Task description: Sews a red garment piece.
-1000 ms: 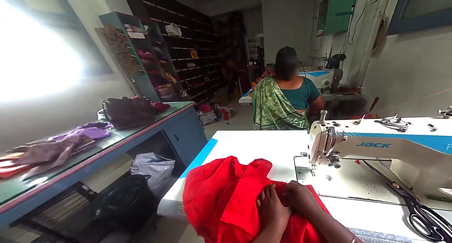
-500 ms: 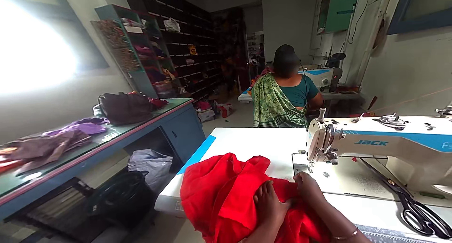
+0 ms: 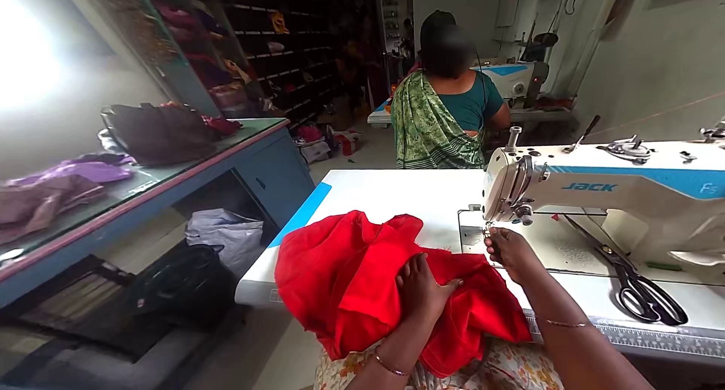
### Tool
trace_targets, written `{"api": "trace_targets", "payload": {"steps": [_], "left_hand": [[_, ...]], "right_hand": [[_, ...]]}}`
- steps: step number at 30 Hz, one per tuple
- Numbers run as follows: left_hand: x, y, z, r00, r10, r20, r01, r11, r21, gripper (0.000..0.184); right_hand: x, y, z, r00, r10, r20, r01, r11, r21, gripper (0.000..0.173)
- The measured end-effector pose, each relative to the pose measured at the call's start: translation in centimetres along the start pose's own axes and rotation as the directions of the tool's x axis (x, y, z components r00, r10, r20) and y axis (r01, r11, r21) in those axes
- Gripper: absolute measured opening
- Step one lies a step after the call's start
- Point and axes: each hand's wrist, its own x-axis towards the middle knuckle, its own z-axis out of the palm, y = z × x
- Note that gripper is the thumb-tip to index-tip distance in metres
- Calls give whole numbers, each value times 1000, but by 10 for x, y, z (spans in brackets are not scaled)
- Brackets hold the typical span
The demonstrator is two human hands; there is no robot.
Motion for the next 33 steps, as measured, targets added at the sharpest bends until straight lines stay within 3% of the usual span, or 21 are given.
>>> {"api": "trace_targets", "payload": {"steps": [2,4,5,8,10,12,19,21,24,28,31,33], "left_hand": [[0,2,-2,1000,-10,11,10,1000,20,93],[0,2,-2,1000,-8,15,8,999,34,92],[0,2,-2,1000,-6,20,6,999,35,92],[1,2,-5,998,-18,61,15,999,43,94],[2,3,-9,996,-19,82,15,998,58,96],[2,3,-9,997,-19,81,14,998,56,95],[1,1,-7,998,-5,61,3,999,33,92],[1,1,-7,998,-6,70,4,1000,30,91],[1,0,-6,998,-4,65,3,1000,29,88],[1,0,-5,997,-16,79,14,999,34,88],[1,0,-5,997,-18,76,14,999,45,90],[1,-1,-3,998,-10,64,7,999,47,91]], "right_hand": [[-10,-8,-17,993,-101,-68,61,897,-437,24],[-19,-8,-27,980,-176,-97,30,604,-797,14],[-23,-4,-27,979,-193,-71,40,519,-854,17],[-18,5,-9,939,-224,261,343,529,-776,23],[-8,11,13,825,-271,496,553,563,-613,18],[0,18,31,764,-281,580,620,566,-543,20],[17,21,42,853,-163,495,481,614,-627,22],[12,19,48,866,-139,481,471,550,-689,22],[-2,11,59,880,-56,471,458,357,-814,27],[-4,2,66,884,76,460,435,221,-873,31],[0,3,66,887,63,458,436,211,-875,31],[4,8,64,918,9,397,377,292,-879,29]]}}
